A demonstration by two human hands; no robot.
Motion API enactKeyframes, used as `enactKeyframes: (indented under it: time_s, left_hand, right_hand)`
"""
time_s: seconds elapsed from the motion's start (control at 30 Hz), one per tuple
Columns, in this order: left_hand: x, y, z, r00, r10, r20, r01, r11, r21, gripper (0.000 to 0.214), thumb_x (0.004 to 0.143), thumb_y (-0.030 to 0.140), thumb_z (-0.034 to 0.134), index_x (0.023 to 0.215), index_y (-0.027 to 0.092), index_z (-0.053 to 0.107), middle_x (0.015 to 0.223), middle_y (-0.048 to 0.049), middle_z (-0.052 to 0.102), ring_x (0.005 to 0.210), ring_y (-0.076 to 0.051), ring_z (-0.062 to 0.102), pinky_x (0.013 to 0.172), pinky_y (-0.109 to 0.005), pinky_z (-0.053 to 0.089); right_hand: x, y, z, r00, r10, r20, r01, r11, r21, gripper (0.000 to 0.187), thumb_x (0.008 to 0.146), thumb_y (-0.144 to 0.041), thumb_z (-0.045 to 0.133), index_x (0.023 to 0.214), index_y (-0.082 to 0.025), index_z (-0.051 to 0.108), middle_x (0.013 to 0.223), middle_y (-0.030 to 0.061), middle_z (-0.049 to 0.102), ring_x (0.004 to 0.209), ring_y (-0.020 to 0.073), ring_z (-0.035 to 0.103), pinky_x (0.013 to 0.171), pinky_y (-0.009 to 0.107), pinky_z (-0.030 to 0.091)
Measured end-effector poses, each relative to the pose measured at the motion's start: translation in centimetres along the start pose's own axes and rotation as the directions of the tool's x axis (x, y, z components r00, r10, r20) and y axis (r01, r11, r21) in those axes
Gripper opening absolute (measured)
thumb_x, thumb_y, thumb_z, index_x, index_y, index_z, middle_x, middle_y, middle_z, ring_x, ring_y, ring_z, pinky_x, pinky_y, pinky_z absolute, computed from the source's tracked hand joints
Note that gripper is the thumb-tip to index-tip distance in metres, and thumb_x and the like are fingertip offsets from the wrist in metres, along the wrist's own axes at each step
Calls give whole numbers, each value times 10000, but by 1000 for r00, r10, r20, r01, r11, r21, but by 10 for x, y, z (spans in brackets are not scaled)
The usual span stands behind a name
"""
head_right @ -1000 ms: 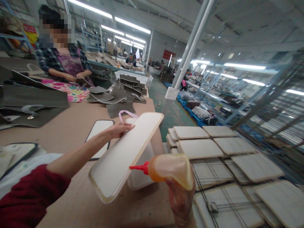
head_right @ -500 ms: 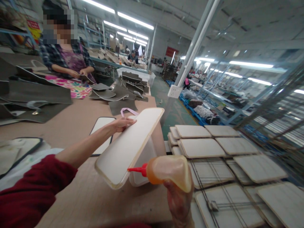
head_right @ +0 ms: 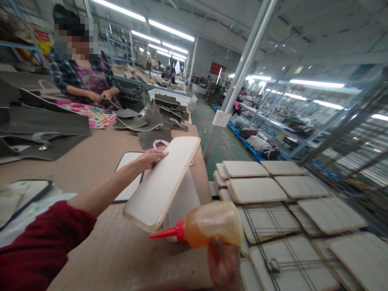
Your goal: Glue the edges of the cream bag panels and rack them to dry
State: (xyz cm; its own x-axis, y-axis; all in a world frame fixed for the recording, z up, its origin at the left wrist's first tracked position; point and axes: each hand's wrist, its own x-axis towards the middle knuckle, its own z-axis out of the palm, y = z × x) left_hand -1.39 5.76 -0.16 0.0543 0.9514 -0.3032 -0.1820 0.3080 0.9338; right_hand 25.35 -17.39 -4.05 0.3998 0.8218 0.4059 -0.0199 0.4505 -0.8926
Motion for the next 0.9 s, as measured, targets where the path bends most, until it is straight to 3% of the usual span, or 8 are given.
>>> enactKeyframes:
  time_s: [0.1,0.2,0.4,0.57,0.67,0.73,0.8,0.9]
  left_hand:
    - [-1,-1,2,1000,7,-26,-7,1000,10,416,471,368,972,629,139,663,580,-49,702,564,-198,664,635,-330,561]
    - [-2,0,6,1000,11,-21,-11,1000,12,419,471,369,971,633,144,658,574,-43,697,555,-193,661,619,-321,560]
    - [-4,0,14,1000,11,-4,-11,1000,7,398,458,309,976,634,136,665,561,-39,688,533,-187,652,581,-299,547]
    - [-6,2,17,1000,1,20,-1,1000,-3,379,458,291,973,627,124,678,560,-50,694,522,-191,649,561,-299,544]
    - [-6,2,13,1000,2,27,-2,1000,-25,376,446,281,973,629,124,685,567,-58,703,543,-200,665,571,-298,548]
    - [-5,0,8,1000,5,24,-5,999,-37,384,435,290,974,637,122,693,571,-59,710,544,-198,667,572,-294,548]
    - [-4,-2,2,1000,10,16,-9,999,-42,406,414,312,975,632,125,689,568,-54,712,535,-196,664,563,-293,547]
    - [-5,-9,-2,1000,28,11,-28,999,-38,420,405,343,968,631,137,679,568,-42,714,534,-187,661,556,-279,541]
  right_hand:
    - [17,-8,4,989,101,-106,-81,981,178,335,822,-506,707,1083,-300,744,995,55,794,866,265,752,738,432,626]
    - [39,-20,15,981,93,-171,-40,956,289,372,726,-429,817,1070,-313,736,1024,8,785,893,232,734,776,401,610]
    - [60,-20,28,976,-43,-211,90,972,216,314,617,-296,891,885,-232,739,832,-1,763,766,171,706,739,293,586]
    - [66,-5,23,973,-74,-217,106,984,141,480,573,-280,911,998,-199,703,883,20,742,817,194,698,788,331,590]
    - [54,3,14,984,-54,-170,65,996,58,504,575,-289,917,1020,-188,704,904,42,744,823,216,703,776,343,596]
    - [38,8,9,998,12,-66,-9,999,46,466,594,-296,910,1007,-189,721,886,60,760,781,232,716,726,345,609]
    - [22,10,7,994,90,56,-95,991,90,376,627,-305,894,954,-200,742,847,67,772,719,236,725,661,336,616]
    - [20,7,13,989,136,60,-145,969,198,245,682,-339,864,868,-216,763,798,62,776,681,209,725,624,284,609]
